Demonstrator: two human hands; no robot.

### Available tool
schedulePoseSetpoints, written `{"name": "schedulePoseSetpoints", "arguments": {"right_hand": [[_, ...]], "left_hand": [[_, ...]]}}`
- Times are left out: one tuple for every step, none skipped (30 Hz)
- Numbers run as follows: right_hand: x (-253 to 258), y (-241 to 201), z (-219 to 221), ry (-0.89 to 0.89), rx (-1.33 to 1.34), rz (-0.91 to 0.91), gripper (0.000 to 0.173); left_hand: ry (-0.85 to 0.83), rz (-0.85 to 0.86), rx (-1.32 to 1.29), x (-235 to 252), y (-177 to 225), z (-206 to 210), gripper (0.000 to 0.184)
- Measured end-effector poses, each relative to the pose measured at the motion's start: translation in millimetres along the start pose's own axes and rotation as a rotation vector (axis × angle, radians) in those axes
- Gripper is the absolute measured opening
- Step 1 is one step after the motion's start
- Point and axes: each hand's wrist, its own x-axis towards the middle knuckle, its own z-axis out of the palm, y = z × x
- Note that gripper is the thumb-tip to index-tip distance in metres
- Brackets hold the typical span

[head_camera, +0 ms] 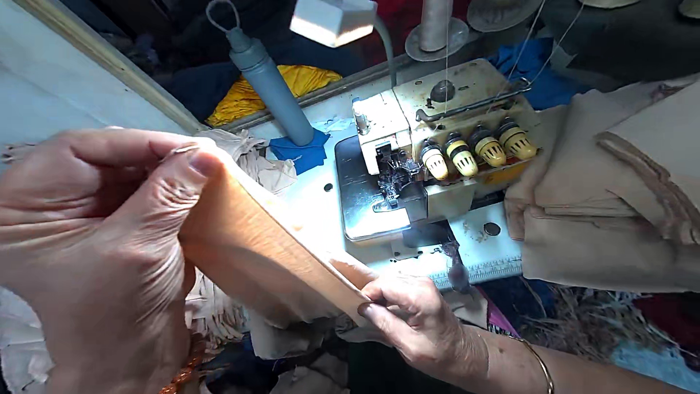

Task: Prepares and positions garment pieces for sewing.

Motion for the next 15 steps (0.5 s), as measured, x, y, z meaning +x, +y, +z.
{"name": "schedulePoseSetpoints", "arguments": {"right_hand": [[-0.3, -0.9, -1.2, 0.001, 0.027, 0.021, 0.016], [-0.4, -0.9, -2.0, 0.011, 0.031, 0.032, 0.017], [-0.8, 0.0, -2.4, 0.033, 0.007, 0.036, 0.017], [-1.3, 1.5, -2.4, 0.064, -0.035, 0.041, 0.016], [-1.0, 2.5, -3.5, 0.083, -0.083, 0.057, 0.015], [0.8, 3.3, -5.7, 0.084, -0.118, 0.085, 0.014], [3.6, 3.8, -9.4, 0.056, -0.122, 0.123, 0.014], [7.4, 4.0, -14.1, 0.005, -0.086, 0.17, 0.014], [12.3, 4.4, -19.7, -0.069, -0.01, 0.216, 0.016], [17.9, 4.8, -24.8, -0.15, 0.103, 0.265, 0.017], [23.9, 3.7, -29.9, -0.236, 0.237, 0.338, 0.016], [28.5, 2.2, -34.4, -0.313, 0.351, 0.417, 0.016], [30.9, 1.5, -37.0, -0.348, 0.403, 0.47, 0.015], [30.9, 0.8, -38.0, -0.352, 0.411, 0.483, 0.015], [29.1, 1.1, -37.5, -0.332, 0.383, 0.467, 0.017]], "left_hand": [[-0.004, -0.01, -0.036, -0.3, 2.6, 0.5, 0.01], [-0.008, -0.017, -0.075, -0.8, 3.7, 0.8, 0.011], [-0.016, -0.017, -0.116, -1.2, 4.4, 1.0, 0.011], [-0.031, -0.012, -0.161, -1.9, 4.8, 0.1, 0.011], [-0.043, -0.008, -0.209, -2.8, 7.0, -0.7, 0.011], [-0.05, 0.002, -0.228, -3.3, 8.5, -2.3, 0.011], [-0.047, 0.018, -0.232, -3.9, 8.4, -4.4, 0.01], [-0.046, 0.043, -0.227, -4.7, 6.2, -7.5, 0.011], [-0.048, 0.069, -0.222, -5.4, 3.6, -10.0, 0.012], [-0.045, 0.084, -0.223, -6.2, 1.1, -11.8, 0.013], [-0.03, 0.079, -0.227, -7.3, -0.2, -13.0, 0.013], [-0.02, 0.058, -0.233, -8.6, -0.7, -14.0, 0.013], [-0.009, 0.039, -0.237, -8.9, -1.0, -13.8, 0.013], [-0.002, 0.036, -0.249, -7.6, -2.4, -13.0, 0.013], [-0.013, 0.047, -0.255, -5.7, -5.3, -13.0, 0.014]]}}
